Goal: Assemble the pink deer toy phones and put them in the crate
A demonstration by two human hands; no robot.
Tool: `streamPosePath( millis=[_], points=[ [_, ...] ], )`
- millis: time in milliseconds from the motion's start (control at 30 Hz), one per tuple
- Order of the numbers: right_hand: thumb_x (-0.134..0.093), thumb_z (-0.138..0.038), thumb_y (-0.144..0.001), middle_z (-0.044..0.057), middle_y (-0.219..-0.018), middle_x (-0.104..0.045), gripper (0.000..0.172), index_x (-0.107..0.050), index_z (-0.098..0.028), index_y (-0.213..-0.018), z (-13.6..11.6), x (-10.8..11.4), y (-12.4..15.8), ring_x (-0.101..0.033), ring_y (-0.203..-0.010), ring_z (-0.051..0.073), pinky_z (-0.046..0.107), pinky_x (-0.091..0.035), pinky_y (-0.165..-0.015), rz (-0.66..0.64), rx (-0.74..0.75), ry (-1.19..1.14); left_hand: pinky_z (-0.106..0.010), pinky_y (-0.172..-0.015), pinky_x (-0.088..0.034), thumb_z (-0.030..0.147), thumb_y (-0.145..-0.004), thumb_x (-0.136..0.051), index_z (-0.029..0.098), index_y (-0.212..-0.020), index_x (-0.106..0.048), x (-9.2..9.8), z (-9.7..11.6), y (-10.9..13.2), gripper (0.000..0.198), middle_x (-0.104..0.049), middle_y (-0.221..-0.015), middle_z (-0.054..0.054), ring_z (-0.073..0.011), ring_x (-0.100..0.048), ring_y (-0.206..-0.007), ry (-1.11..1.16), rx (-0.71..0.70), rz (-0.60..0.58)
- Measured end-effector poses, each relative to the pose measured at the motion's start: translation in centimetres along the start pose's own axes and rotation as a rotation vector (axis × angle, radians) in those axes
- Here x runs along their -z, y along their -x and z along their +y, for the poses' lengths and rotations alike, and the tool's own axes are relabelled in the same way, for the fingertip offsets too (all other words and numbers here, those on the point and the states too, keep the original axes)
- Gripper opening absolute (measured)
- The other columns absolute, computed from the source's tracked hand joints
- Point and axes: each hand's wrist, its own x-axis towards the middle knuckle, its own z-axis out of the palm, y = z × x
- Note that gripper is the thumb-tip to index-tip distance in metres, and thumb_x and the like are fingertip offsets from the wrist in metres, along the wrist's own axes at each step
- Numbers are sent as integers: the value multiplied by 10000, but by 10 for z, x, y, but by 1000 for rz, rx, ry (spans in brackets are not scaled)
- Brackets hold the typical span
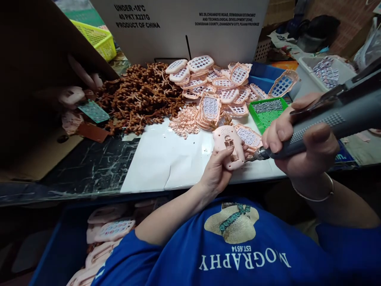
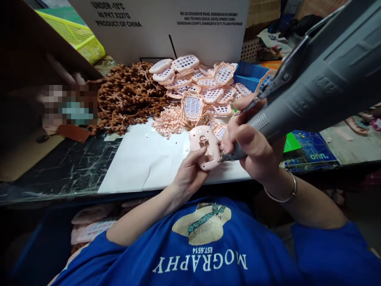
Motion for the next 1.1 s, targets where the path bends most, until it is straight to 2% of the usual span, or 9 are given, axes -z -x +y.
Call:
streamPosePath(
  millis=[300, 467, 667, 800, 933, 1100],
  points=[
    [-800, -502, -718, -61, -559, -483, 331, -617, -316, -922, 3, 2, -1, -442, -397, 132, 314, -383, -400, 45, -60, 16, -285, -875, -566, 180, -755, -743, 139, -1126, -684, 1, 0, 0, 378, -774, -959, -58, -196, -745, -900, -51, -35, -30],
    [-789, -505, -726, -64, -572, -480, 321, -600, -325, -914, 5, 2, 0, -441, -408, 134, 320, -386, -415, 34, -79, 15, -320, -871, -566, 208, -727, -762, 140, -1075, -703, 0, -1, 2, 360, -776, -939, -63, -229, -746, -906, -101, -36, -53],
    [-810, -431, -742, -59, -599, -509, 279, -644, -292, -919, 4, 3, -1, -459, -431, 123, 320, -387, -438, 13, -105, -42, -287, -816, -565, 198, -726, -769, 138, -1027, -715, 1, -2, 3, 312, -777, -926, -48, -189, -738, -811, -91, -15, -65],
    [-787, -452, -769, -68, -599, -497, 296, -596, -290, -928, 8, 2, 0, -474, -420, 115, 301, -391, -422, -16, -41, -26, -250, -770, -568, 154, -730, -754, 152, -1097, -687, -1, -1, 2, 373, -776, -906, -35, -175, -739, -797, -11, -7, -1],
    [-788, -396, -767, -78, -600, -525, 272, -611, -263, -925, 10, -1, 0, -482, -412, 89, 266, -409, -411, -30, 10, -39, -268, -784, -587, 126, -758, -712, 123, -1076, -678, -5, 2, 2, 320, -774, -907, -68, -192, -746, -821, 47, 27, -2],
    [-766, -310, -804, -69, -638, -563, 190, -609, -277, -906, 12, 2, 4, -498, -425, 98, 271, -427, -407, -183, 81, -16, -301, -786, -598, 98, -747, -681, 122, -1104, -658, -14, 6, 3, 358, -760, -850, -57, -198, -745, -774, 35, 43, 40]
  ],
)
